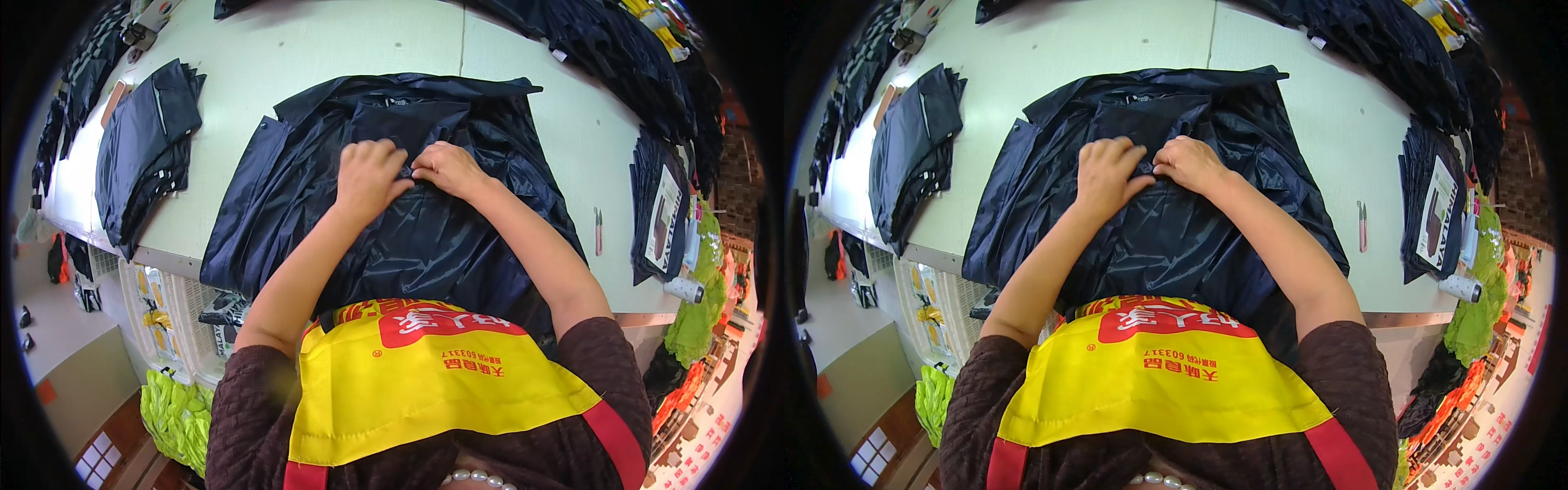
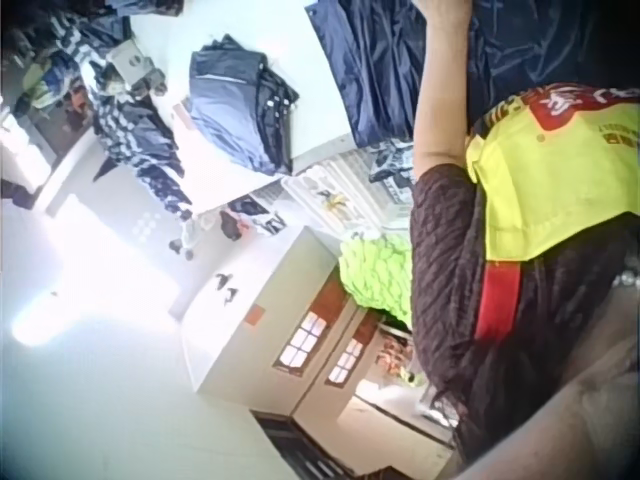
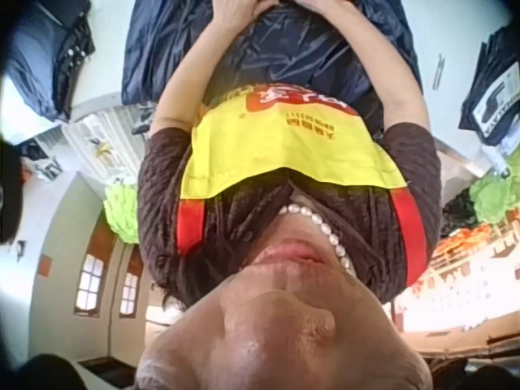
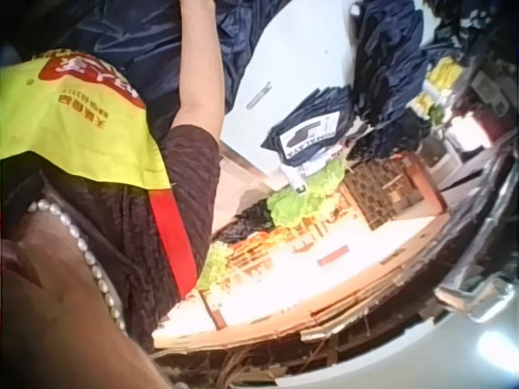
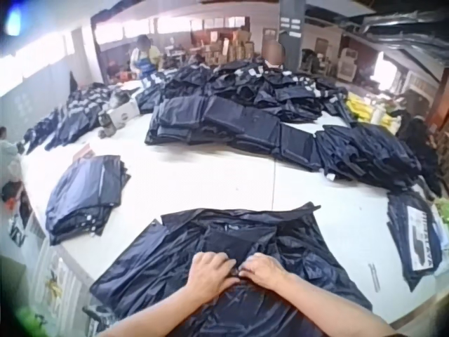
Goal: The person folds a black jacket on a table, smooths the fabric, and places it into a plastic bag labeled Himalaya. The person then places the packaged jacket into a white basket and repeats the process with another jacket.
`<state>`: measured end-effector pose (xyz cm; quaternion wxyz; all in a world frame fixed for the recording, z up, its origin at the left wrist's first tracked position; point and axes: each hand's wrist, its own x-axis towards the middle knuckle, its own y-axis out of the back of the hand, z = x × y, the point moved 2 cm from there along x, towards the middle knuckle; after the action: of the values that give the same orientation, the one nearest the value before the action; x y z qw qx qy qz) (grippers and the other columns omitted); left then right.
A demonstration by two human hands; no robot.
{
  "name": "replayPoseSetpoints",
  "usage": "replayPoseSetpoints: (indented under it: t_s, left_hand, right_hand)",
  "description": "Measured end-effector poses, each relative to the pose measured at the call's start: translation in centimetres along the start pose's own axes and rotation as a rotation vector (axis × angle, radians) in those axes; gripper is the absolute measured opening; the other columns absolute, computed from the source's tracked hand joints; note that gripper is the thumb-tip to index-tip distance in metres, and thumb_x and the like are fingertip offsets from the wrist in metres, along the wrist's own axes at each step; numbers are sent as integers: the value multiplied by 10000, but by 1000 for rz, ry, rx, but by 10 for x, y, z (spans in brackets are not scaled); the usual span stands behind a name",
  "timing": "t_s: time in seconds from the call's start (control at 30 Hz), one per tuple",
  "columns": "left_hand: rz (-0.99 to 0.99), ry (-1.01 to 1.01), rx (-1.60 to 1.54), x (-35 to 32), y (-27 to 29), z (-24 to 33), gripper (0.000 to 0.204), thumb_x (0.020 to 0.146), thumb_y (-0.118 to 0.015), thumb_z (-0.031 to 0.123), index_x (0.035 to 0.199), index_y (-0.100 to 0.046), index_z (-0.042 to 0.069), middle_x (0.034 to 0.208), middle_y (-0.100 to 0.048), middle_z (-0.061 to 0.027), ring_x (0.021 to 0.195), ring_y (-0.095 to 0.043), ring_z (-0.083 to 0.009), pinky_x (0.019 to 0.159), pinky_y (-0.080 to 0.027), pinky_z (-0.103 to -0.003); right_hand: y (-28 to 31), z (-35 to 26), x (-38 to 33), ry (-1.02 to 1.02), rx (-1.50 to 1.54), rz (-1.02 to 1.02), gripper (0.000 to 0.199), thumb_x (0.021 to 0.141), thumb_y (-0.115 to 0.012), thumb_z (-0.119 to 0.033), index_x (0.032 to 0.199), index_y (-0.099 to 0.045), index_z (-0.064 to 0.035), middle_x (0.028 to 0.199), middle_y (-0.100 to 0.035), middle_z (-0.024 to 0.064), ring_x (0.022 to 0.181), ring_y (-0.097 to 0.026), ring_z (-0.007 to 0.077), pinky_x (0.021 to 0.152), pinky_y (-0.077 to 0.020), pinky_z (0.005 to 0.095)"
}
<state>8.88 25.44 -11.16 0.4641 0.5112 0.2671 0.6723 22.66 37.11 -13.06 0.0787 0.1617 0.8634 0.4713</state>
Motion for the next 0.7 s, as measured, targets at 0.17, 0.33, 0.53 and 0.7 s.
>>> replayPoseSetpoints:
  t_s: [0.17,0.33,0.53,0.7]
  left_hand:
    - [-233,-100,-61,4,-9,-14,253,731,-684,290,911,-674,113,929,-638,0,907,-524,-195,803,-374,-342]
    - [-337,-43,-249,23,-21,-37,218,745,-679,305,832,-702,106,880,-660,3,896,-528,-194,801,-378,-347]
    - [-27,-66,-9,12,-1,1,334,722,-697,240,1020,-631,105,970,-590,-42,929,-527,-226,815,-388,-376]
    - [-80,-46,-201,21,-29,-37,228,759,-664,184,953,-655,64,946,-624,-49,924,-544,-236,815,-400,-358]
  right_hand:
    - [14,-32,-2,118,-337,170,121,763,-635,-206,736,-601,-93,746,-579,68,820,-560,228,694,-466,339]
    - [13,-19,-1,156,-307,226,51,730,-633,-120,746,-606,-79,751,-585,73,800,-564,235,672,-476,330]
    - [21,-6,23,-167,-158,-89,58,742,-628,-95,784,-651,-63,828,-635,108,845,-617,290,692,-514,385]
    - [25,-28,21,41,-407,150,103,740,-604,-122,824,-626,-68,800,-601,90,812,-596,272,687,-502,394]
